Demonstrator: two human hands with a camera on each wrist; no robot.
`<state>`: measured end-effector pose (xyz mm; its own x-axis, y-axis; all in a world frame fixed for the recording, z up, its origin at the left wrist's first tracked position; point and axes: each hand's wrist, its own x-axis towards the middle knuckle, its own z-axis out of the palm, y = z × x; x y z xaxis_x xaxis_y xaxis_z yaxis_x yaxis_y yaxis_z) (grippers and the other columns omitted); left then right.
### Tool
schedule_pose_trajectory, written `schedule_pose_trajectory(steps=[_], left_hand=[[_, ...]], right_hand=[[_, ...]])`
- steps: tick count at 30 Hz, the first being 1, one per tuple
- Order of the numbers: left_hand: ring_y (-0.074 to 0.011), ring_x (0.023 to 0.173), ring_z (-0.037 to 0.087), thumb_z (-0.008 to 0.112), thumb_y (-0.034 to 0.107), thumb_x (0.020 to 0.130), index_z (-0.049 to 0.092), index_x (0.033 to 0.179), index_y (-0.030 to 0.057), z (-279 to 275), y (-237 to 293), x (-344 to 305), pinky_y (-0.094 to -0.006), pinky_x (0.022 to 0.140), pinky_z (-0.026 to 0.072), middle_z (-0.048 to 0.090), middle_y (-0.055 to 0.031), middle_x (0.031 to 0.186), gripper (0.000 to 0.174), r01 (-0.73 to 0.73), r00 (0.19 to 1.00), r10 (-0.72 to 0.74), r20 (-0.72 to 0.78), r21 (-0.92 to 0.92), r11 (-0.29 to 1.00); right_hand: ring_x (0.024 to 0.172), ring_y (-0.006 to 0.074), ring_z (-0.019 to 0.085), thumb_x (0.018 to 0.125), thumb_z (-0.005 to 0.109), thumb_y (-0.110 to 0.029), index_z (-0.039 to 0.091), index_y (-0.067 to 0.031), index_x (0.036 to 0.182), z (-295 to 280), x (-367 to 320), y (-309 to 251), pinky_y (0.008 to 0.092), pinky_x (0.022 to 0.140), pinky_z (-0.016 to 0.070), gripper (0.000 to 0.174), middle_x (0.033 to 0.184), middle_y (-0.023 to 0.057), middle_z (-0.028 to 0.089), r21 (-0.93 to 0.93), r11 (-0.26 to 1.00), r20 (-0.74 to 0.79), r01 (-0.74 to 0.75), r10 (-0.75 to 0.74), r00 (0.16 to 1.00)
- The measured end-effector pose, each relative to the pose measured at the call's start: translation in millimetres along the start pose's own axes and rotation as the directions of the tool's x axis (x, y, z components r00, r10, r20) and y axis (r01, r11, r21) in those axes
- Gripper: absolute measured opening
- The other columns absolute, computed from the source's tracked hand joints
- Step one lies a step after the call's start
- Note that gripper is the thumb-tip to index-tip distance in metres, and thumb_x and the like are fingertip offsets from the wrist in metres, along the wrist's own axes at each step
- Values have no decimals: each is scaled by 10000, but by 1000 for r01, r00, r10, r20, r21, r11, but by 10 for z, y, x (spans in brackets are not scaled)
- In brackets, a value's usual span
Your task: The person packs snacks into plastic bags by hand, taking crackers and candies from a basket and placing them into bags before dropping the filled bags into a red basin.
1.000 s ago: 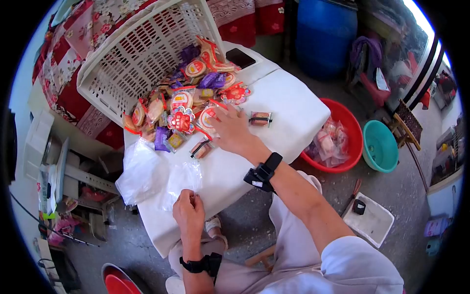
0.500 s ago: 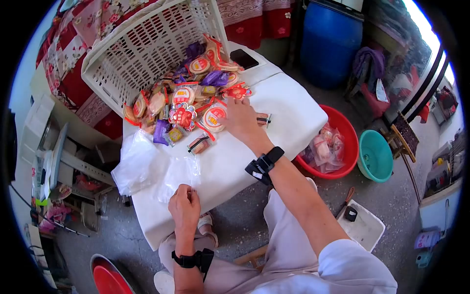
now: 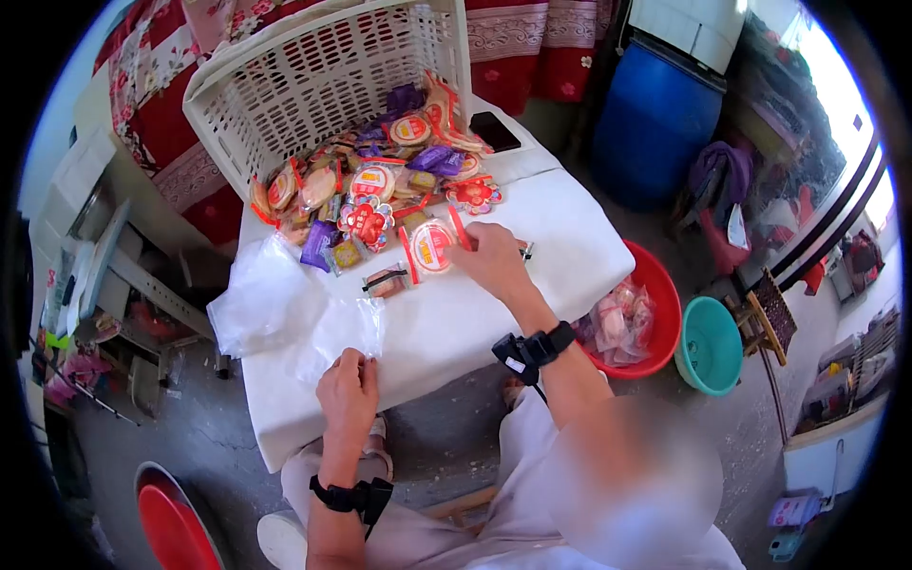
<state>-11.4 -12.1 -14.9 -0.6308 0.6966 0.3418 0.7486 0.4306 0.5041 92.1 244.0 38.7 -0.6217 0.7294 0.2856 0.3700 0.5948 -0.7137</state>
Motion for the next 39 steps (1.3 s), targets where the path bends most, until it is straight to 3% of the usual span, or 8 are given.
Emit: schedule_pose_trajectory(steps=[4, 6, 14, 17, 23, 29, 35, 39], left_hand=[[-395, 638, 611, 596, 141, 862, 510, 821, 38, -26, 25, 13, -489, 572, 461, 618, -177, 741, 140, 1, 1000, -1, -14, -2, 1000], [-395, 636, 609, 586, 137, 869, 510, 814, 30, -23, 44, 21, -490, 568, 459, 615, -180, 730, 143, 5, 1000, -5, -15, 9, 1000], [-395, 594, 595, 565, 108, 867, 505, 774, 30, 38, -26, 81, -496, 553, 449, 590, -176, 626, 136, 7, 995, -10, -100, -27, 1000], [-394, 581, 589, 560, 97, 867, 504, 771, 32, 43, -38, 91, -495, 542, 444, 578, -178, 598, 130, 10, 990, -17, -140, -51, 999], [-363, 557, 585, 570, 93, 864, 515, 801, 46, 57, 27, 91, -448, 508, 449, 574, -156, 619, 96, -22, 978, 4, -208, -86, 996], [-290, 609, 603, 615, 100, 816, 583, 923, 62, -1, 118, 46, -395, 497, 469, 543, -90, 686, 118, -190, 953, 195, -234, 43, 981], [-263, 679, 606, 619, 66, 776, 614, 1016, 72, 70, 193, 3, -379, 533, 488, 526, -81, 774, 240, -311, 913, 322, -252, 85, 947], [-288, 639, 583, 632, 50, 799, 643, 1013, 55, 7, 238, 57, -382, 559, 477, 530, -102, 772, 215, -256, 930, 260, -261, 52, 965]], right_hand=[[537, 126, 521, 767, 746, -272, 630, 14, 778, -123, -108, 29, 311, 497, 405, 308, 626, 69, 578, 186, 982, 62, -25, 14, 998], [532, 45, 498, 803, 739, -292, 655, -31, 837, -227, -245, -167, 231, 451, 381, 276, 634, 1, 565, 542, 811, 213, -219, 120, 970], [556, 28, 531, 823, 715, -181, 630, -11, 980, 115, -691, -374, 186, 455, 420, 247, 691, -19, 598, 468, 845, 439, -259, 32, 898], [559, 40, 543, 818, 711, -165, 624, 9, 983, 247, -752, -249, 196, 464, 434, 256, 688, -11, 602, 349, 937, 367, -36, -101, 925], [458, 54, 540, 802, 726, -245, 640, 11, 955, 95, -788, -390, 189, 408, 422, 310, 633, 18, 615, 306, 826, 677, -474, 162, 718], [388, 52, 497, 817, 730, -272, 650, -11, 919, 201, -741, -192, 177, 347, 358, 291, 556, 7, 590, 319, 691, 753, -649, 231, 616], [409, 40, 486, 846, 712, -276, 634, -38, 859, 345, -809, -214, 176, 356, 356, 252, 583, 2, 582, 466, 662, 620, -586, 228, 751], [428, 45, 495, 862, 700, -281, 632, -33, 873, 349, -871, -336, 185, 370, 380, 257, 625, 5, 595, 476, 666, 693, -575, 118, 711]])
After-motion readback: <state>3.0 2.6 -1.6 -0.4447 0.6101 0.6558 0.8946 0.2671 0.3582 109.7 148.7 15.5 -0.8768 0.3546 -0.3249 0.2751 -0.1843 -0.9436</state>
